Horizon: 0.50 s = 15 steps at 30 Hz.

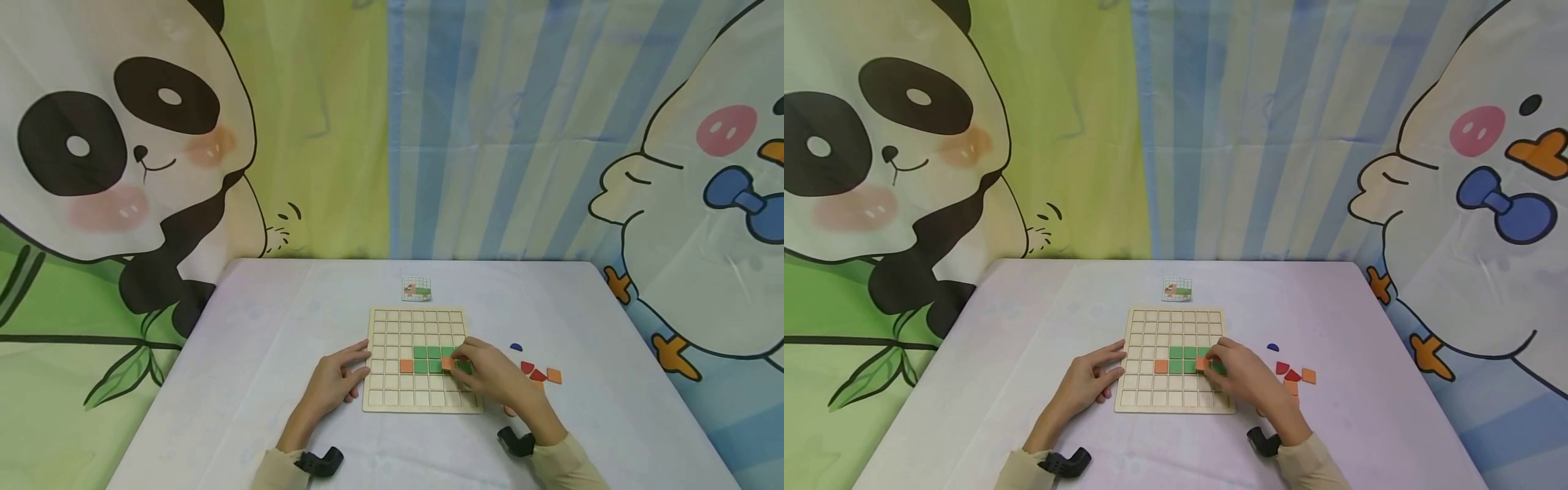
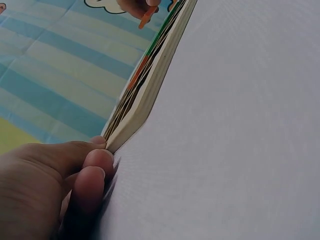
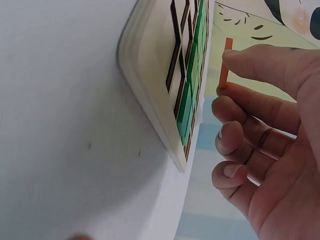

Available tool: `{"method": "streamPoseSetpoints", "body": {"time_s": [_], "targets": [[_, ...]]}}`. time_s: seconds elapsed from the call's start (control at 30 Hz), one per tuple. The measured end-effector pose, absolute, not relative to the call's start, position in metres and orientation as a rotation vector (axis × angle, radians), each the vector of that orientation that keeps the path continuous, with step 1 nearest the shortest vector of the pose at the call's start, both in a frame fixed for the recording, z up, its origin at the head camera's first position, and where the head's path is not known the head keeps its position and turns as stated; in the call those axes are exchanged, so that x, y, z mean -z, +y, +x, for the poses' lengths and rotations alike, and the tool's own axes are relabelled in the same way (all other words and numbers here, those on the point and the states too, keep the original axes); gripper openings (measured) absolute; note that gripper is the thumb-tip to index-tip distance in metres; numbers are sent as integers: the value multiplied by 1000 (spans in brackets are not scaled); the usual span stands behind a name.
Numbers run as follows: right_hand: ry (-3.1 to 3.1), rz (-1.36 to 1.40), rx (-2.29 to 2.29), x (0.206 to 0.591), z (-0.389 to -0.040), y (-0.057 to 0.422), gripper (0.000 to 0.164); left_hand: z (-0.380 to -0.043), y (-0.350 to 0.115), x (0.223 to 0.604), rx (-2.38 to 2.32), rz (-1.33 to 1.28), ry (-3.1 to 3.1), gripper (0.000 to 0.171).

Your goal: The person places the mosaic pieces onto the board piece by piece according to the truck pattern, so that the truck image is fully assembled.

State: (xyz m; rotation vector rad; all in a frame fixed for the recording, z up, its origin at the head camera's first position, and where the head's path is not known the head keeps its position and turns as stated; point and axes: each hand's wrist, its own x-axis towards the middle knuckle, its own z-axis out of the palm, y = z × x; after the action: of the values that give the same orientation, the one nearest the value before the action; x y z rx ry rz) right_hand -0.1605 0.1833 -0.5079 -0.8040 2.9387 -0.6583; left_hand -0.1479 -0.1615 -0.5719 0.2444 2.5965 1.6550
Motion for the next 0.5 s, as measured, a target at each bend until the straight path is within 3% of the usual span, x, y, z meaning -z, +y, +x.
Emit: {"method": "streamPoseSetpoints", "body": {"time_s": [0.5], "targets": [[2897,-885,666,509,-163,151,16,-148,-162,574,-1669,294,2606,37]]}}
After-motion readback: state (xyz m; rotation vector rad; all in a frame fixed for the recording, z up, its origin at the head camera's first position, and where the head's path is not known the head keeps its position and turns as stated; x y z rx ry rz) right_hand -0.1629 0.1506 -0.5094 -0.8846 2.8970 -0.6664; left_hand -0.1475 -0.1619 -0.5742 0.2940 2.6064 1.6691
